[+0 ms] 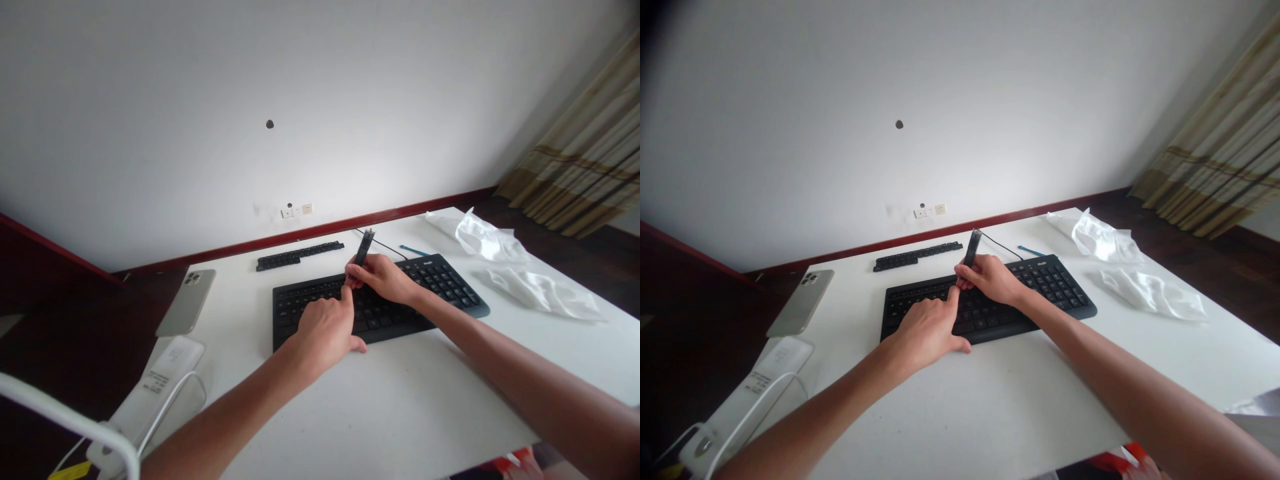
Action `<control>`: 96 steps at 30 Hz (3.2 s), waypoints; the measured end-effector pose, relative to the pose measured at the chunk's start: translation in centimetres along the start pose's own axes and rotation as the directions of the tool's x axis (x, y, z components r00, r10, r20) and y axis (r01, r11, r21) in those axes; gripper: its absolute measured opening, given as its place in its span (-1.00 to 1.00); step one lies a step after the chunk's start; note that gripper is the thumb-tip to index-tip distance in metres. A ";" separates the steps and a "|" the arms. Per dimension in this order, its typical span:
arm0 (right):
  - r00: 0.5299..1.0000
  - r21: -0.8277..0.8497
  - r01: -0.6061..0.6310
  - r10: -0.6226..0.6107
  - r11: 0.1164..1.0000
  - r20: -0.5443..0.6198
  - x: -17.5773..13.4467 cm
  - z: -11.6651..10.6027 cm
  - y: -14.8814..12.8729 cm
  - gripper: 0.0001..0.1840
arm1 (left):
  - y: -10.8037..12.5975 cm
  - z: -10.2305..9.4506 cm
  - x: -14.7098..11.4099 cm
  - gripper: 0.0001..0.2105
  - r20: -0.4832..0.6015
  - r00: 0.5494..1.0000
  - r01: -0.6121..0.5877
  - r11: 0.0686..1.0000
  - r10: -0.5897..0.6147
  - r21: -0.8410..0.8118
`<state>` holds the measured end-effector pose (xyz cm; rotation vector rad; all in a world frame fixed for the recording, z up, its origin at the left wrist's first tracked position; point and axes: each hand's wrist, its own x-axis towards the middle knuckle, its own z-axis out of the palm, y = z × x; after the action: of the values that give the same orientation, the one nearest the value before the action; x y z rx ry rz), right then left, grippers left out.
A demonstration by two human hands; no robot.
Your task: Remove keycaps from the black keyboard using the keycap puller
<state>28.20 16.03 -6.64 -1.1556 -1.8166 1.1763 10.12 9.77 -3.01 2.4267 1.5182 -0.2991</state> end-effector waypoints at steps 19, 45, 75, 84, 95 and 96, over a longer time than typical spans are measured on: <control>0.992 0.217 -0.107 0.119 0.970 -0.040 0.4 0.6 1.2 -0.45 | -0.3 0.2 0.4 -0.05 -0.023 0.999 -0.025 1.000 0.025 -0.005; 0.966 -0.267 0.193 -0.135 0.944 0.222 -1.4 -0.2 -2.8 -0.68 | 2.7 2.4 -2.3 -0.44 -0.115 0.992 -0.038 0.984 0.058 0.172; 0.973 0.038 0.148 -0.138 0.988 -0.184 1.0 -0.9 1.8 -0.53 | -3.7 -0.1 2.1 -0.93 -0.377 0.892 -0.314 0.942 0.251 -0.116; 0.973 0.003 0.146 -0.143 0.989 -0.181 1.0 -0.9 1.9 -0.53 | -4.1 0.1 2.5 -0.88 -0.383 0.888 -0.320 0.940 0.252 -0.122; 0.978 -0.003 0.120 -0.119 0.993 -0.171 0.9 -0.9 1.8 -0.53 | -12.3 0.2 6.2 -0.74 -0.570 0.821 -0.066 0.998 0.042 -0.020; 0.978 -0.006 0.120 -0.119 0.993 -0.169 0.9 -0.9 1.7 -0.53 | -12.5 0.4 6.3 -0.74 -0.575 0.816 -0.074 0.997 0.054 -0.010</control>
<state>29.20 17.54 -7.84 -1.0933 -1.7275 0.9826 1.60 20.21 -6.78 2.6747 1.6227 0.5282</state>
